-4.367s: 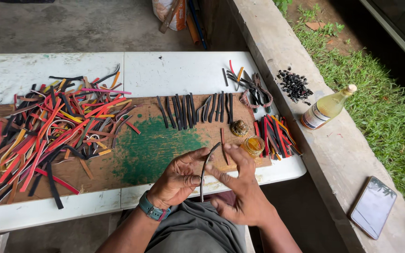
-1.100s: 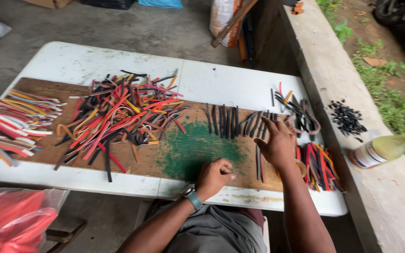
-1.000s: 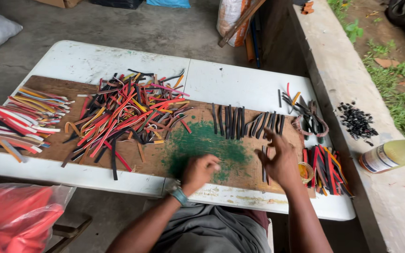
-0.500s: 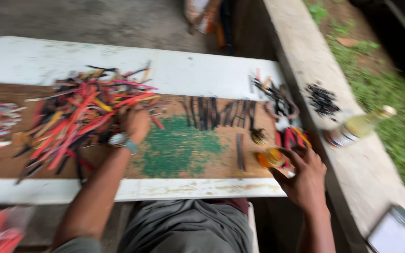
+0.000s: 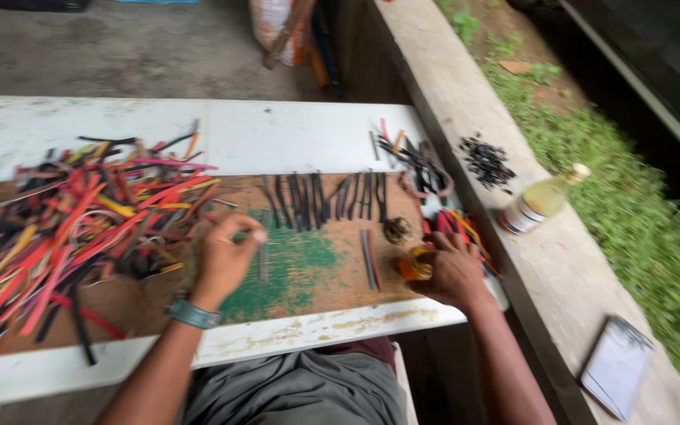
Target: The person repeatedly picks up individual colored cable strips from a pile, inspects them by bending and turning, and places them into color-matched rows on a wooden board. The process continues with multiple strips of different colors, including black, red, and pink, while a small jar of amber liquid and a bottle remain on the table.
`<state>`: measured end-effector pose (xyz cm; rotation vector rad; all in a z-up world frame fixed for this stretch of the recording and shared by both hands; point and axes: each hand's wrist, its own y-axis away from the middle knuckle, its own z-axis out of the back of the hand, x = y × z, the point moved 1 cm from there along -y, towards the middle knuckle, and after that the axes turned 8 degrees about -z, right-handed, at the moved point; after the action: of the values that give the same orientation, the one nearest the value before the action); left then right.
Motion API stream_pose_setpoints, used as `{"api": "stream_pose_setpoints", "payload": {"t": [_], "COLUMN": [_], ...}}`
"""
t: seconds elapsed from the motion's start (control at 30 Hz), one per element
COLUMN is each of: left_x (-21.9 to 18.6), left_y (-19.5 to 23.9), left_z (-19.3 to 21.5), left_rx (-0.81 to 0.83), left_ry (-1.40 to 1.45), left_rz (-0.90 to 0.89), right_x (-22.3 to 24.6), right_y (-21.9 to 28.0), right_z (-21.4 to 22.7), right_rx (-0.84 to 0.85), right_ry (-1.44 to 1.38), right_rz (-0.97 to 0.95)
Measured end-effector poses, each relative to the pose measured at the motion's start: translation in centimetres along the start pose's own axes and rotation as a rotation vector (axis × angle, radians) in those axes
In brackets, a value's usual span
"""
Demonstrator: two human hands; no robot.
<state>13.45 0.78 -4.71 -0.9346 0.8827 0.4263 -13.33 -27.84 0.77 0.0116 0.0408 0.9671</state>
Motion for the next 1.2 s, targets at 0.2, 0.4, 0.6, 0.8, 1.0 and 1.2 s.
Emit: {"api": "stream_pose_setpoints", "payload": {"t": [0.2,0.4,0.6,0.8,1.0,1.2], "left_x": [-1.5,-2.2,-4.0,-6.8,-8.6,-9.3], "left_y": [4.9,6.4,7.1,8.4,8.4,8.3], "left_z": [-4.0,-4.8,-4.7,-5.2,-5.3,-5.4], "left_rx": [0.161,0.155,0.169,0.248,0.293,0.309], "left_ry": [0.297,0.546,0.915,1.428,1.483,1.511], "left_rz": [0.194,0.299,0.399,0.519,0.532,0.504], "right_x": [-0.6,-0.1,0.9,7.3,10.0,9.7], "right_y": [4.7,6.2,7.8,10.3,10.0,8.8], "right_z": [1.5,1.1,2.5,1.3,1.5,2.1], "right_rx": [-0.298,-0.261,-0.282,-0.204,-0.24,-0.31], "right_ry": [-0.196,-0.162,-0.528,-0.975,-0.922,-0.842], "right_rz": [-0.013,-0.065,0.041,0.394,0.413,0.344]}}
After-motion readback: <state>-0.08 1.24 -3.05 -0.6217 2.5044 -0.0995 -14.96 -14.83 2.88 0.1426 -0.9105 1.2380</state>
